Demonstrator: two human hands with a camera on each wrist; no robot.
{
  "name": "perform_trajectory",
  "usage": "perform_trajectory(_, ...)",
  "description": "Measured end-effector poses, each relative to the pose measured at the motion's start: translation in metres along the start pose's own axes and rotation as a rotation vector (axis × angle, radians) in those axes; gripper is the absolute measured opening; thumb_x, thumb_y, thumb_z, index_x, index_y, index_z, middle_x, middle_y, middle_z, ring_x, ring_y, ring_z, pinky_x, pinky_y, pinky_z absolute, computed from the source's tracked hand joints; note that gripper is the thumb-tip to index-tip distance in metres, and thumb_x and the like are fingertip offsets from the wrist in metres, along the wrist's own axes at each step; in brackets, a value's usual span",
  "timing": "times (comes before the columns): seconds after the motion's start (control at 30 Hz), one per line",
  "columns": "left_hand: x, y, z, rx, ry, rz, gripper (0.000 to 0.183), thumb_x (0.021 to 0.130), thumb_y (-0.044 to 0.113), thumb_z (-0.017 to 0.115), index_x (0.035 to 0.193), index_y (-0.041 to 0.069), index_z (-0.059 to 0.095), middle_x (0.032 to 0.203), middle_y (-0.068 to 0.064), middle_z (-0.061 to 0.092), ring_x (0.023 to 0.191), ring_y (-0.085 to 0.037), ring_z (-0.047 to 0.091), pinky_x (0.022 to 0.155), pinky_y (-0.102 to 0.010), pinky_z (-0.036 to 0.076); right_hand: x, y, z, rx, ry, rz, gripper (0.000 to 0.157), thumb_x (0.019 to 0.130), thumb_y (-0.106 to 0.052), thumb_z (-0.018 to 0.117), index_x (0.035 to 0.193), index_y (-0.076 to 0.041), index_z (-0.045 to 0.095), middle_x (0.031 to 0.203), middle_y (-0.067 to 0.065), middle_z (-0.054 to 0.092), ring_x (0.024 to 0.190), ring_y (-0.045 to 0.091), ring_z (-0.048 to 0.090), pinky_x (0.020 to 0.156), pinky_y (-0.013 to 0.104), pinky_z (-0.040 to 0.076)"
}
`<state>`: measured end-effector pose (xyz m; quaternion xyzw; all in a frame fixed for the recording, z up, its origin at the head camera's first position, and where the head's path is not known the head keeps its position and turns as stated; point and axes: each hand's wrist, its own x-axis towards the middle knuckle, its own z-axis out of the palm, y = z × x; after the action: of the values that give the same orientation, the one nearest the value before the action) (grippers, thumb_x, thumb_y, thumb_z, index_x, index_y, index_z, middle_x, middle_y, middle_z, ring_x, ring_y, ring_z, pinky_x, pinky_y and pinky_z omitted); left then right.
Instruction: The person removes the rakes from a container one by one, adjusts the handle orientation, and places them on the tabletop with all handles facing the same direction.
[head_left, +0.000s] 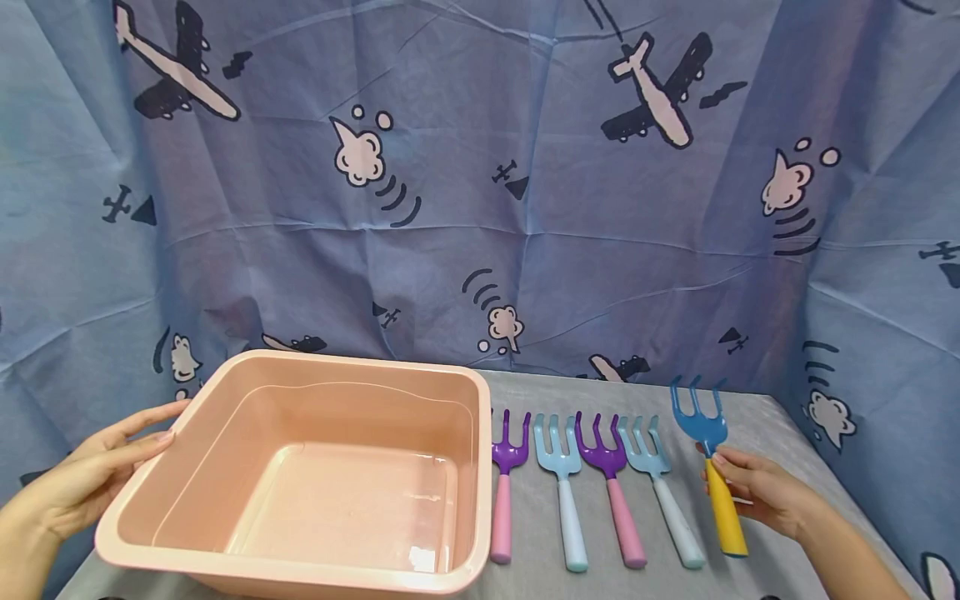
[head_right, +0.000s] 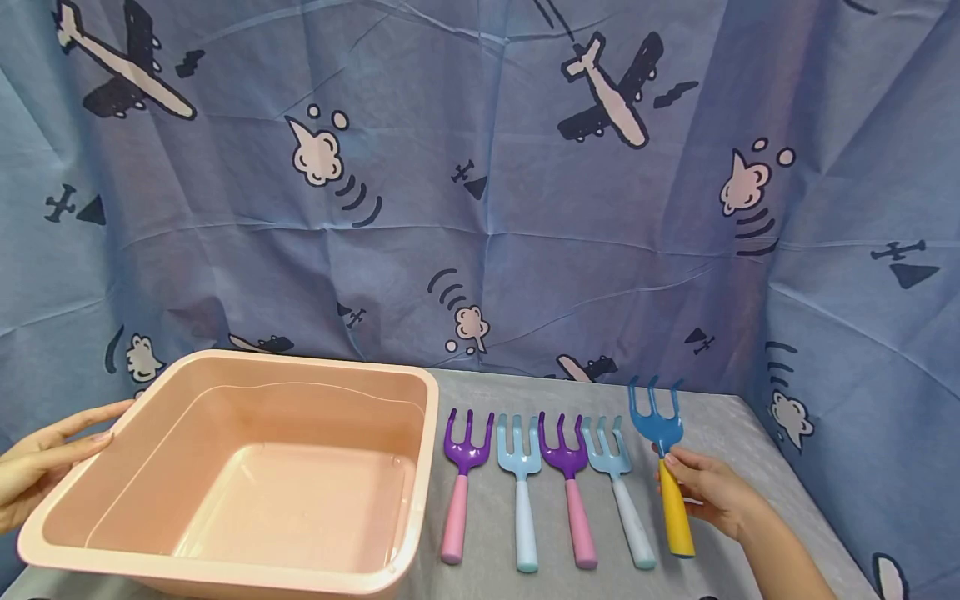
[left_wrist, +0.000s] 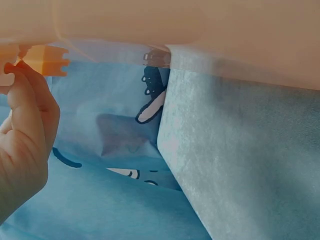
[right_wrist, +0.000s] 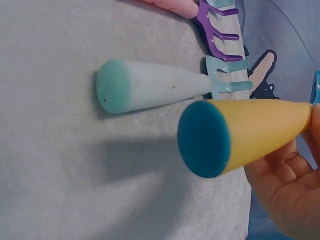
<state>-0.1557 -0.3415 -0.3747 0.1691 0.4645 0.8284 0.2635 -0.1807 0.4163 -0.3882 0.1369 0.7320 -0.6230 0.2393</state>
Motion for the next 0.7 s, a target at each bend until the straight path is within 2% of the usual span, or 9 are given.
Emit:
perform_trajectory(0.23,-0.0001,-0.0004,0.0017,-0.011,-0.010,0.004,0.054,0.101,-0.002,0.019,0.129,0.024,0.057,0.118,-0.006,0.061,0.103,-0.020,0.061,0.082,-0.035,0.053,0.0021,0.0021,0.0005,-0.005,0.022,0.020,0.036,0.097,-0.029,0.051,0.119,-0.001,0.058,0.093,-0.001,0.065,0.089,0.019,0.060,0.081,0.041,0.047)
perform_trajectory(0.47,-0.0001,-0.0012,0.0014,-0.032,-0.019,0.005,0.055,0.101,-0.002,0.018,0.129,0.024,0.057,0.118,-0.007,0.061,0.103,-0.020,0.061,0.083,-0.035,0.053,0.0006,0.0037,0.0014,-0.012,0.006,0.023,0.029,0.098,-0.027,0.049,0.114,-0.007,0.062,0.092,-0.001,0.064,0.088,0.018,0.060,0.080,0.041,0.047)
perform_trajectory(0.7,0.0012,-0.0019,0.0019,-0.044,-0.022,0.002,0.055,0.101,-0.003,0.017,0.129,0.023,0.057,0.117,-0.009,0.061,0.103,-0.021,0.061,0.083,-0.035,0.053,0.0036,0.0091,-0.0012,-0.027,0.034,0.049,0.040,0.097,-0.029,0.051,0.125,-0.001,0.054,0.093,0.000,0.064,0.088,0.020,0.058,0.081,0.042,0.046)
